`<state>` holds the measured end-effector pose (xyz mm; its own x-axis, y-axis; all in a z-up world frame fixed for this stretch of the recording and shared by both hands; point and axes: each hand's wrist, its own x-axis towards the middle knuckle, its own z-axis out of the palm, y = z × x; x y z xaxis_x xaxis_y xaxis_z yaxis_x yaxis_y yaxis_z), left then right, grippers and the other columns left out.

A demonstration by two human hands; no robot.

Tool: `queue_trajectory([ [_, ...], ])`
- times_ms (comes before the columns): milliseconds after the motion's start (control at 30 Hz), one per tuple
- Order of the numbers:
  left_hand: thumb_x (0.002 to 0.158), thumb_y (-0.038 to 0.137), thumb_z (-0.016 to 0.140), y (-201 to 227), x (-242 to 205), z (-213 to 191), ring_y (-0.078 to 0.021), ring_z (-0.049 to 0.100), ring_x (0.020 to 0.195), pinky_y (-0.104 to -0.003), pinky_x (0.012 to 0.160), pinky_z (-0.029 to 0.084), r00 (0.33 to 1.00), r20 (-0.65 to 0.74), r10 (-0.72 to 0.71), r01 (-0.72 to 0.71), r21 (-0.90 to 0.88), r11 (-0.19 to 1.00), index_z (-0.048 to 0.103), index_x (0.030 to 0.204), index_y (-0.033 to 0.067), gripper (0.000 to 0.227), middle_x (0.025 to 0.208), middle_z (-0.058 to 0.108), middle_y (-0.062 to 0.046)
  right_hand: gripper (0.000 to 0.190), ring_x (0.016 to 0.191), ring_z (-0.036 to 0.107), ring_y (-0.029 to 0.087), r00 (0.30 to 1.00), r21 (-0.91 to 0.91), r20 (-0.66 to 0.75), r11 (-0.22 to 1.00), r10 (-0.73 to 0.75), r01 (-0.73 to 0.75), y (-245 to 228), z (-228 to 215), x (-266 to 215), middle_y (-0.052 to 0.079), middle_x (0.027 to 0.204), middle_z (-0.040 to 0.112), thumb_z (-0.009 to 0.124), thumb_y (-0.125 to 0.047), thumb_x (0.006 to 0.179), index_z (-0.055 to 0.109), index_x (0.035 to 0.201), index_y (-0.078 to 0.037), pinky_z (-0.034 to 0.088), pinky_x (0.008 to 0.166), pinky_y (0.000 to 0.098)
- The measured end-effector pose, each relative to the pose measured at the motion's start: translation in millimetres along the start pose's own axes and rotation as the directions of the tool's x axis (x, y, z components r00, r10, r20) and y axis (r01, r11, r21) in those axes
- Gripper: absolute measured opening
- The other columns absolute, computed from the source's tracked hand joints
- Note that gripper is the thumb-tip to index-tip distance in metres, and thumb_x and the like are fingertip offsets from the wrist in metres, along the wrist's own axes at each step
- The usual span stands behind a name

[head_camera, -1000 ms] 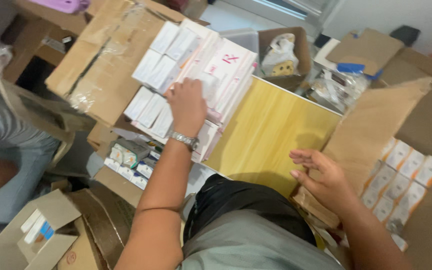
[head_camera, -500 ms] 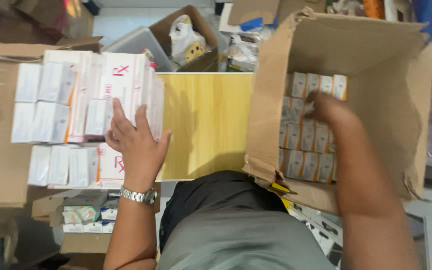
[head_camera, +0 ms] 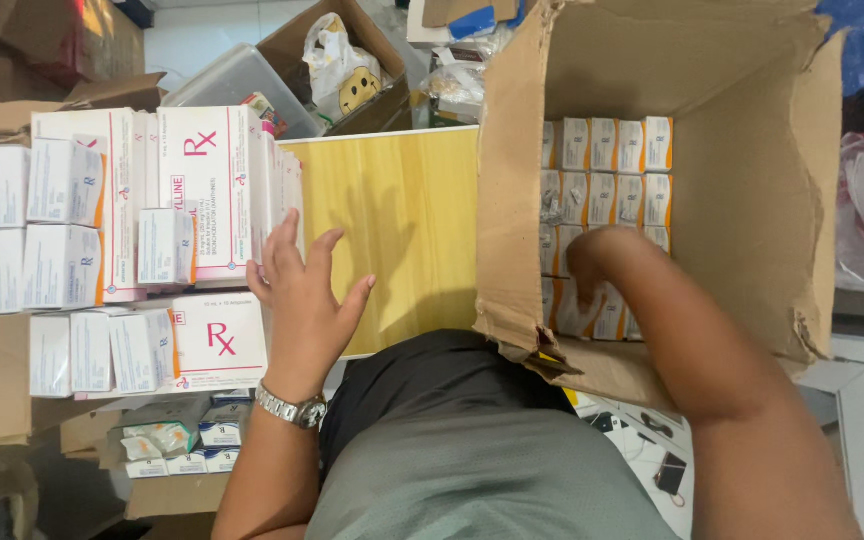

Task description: The person repeatedly picks up small white boxes from a large cardboard box and stacks them on a table. The person handles the boxes one at a time, placing them in neat rows on the surface.

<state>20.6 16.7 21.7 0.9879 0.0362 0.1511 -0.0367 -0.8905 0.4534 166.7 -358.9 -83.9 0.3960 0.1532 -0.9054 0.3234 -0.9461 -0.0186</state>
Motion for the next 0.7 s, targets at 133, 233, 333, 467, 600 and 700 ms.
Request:
queue_trajectory([
  [133,0.085,0.033,0.081,15.5,1.6,-14.4,-0.0388,0.041,0.142,-0.056,0.117,0.03,0.993,-0.058,0.099,-0.11,-0.241,0.964,0.062,0.132,0.0145,0.053,0.147,0.051,-0.019,0.062,0.11,0.073,0.03,0.982,0.096,-0.164,0.992,0.096,-0.081,33.8,-42.3,-85.1,0.012,0.118,0.074,0.086,-0.042,0.071,0.073,0.124,-0.015,0.059,0.095,0.0428],
  [233,0.089,0.033,0.08,41.1,-0.1,-30.5,-0.0367,0.054,0.139,-0.047,0.118,0.042,0.968,-0.107,0.225,-0.249,-0.468,0.848,0.057,0.138,0.0084,0.06,0.145,0.058,-0.016,0.049,0.093,0.078,0.028,0.915,-0.013,-0.396,0.995,0.083,-0.095,33.9,-65.9,-171.4,0.011,0.097,0.078,0.084,-0.039,0.08,0.074,0.12,-0.012,0.06,0.085,0.0375],
  [333,0.087,0.037,0.083,64.3,-2.6,-45.1,-0.0363,0.056,0.136,-0.046,0.115,0.045,0.908,-0.094,0.409,-0.388,-0.561,0.732,0.048,0.147,0.0073,0.075,0.146,0.056,-0.017,0.054,0.084,0.076,0.021,0.719,0.194,-0.665,0.881,-0.204,0.43,-8.9,-52.1,-225.5,0.007,0.102,0.074,0.088,-0.029,0.07,0.074,0.121,-0.015,0.062,0.076,0.0354],
  [467,0.087,0.022,0.076,83.6,-3.2,-52.8,-0.038,0.057,0.131,-0.047,0.112,0.047,0.861,-0.106,0.497,-0.472,-0.526,0.707,0.045,0.151,0.0074,0.073,0.146,0.057,-0.021,0.05,0.092,0.073,0.022,0.488,-0.143,-0.679,0.751,-0.549,0.645,-80.9,-56.4,-238.2,0.004,0.111,0.073,0.085,-0.033,0.071,0.07,0.114,-0.015,0.059,0.08,0.0342],
  [600,0.094,0.006,0.065,60.7,14.4,-39.0,-0.0318,0.061,0.12,-0.043,0.106,0.051,0.903,-0.185,0.388,-0.429,-0.453,0.782,0.05,0.15,0.0082,0.058,0.129,0.064,-0.012,0.059,0.105,0.065,0.034,0.337,-0.189,-0.811,0.759,-0.478,0.622,-130.7,-62.3,-225.1,0.015,0.121,0.065,0.079,-0.024,0.076,0.059,0.128,-0.006,0.053,0.086,0.0426],
  [700,0.085,0.017,0.076,8.2,52.1,-14.9,-0.0373,0.058,0.107,-0.05,0.094,0.047,0.949,-0.272,0.157,-0.22,-0.22,0.95,0.056,0.13,0.0044,0.05,0.115,0.064,-0.016,0.063,0.116,0.06,0.035,0.273,-0.212,-0.822,0.713,-0.5,0.668,-146.0,-67.0,-199.4,0.017,0.13,0.062,0.076,-0.029,0.079,0.057,0.135,-0.006,0.049,0.096,0.0458],
])
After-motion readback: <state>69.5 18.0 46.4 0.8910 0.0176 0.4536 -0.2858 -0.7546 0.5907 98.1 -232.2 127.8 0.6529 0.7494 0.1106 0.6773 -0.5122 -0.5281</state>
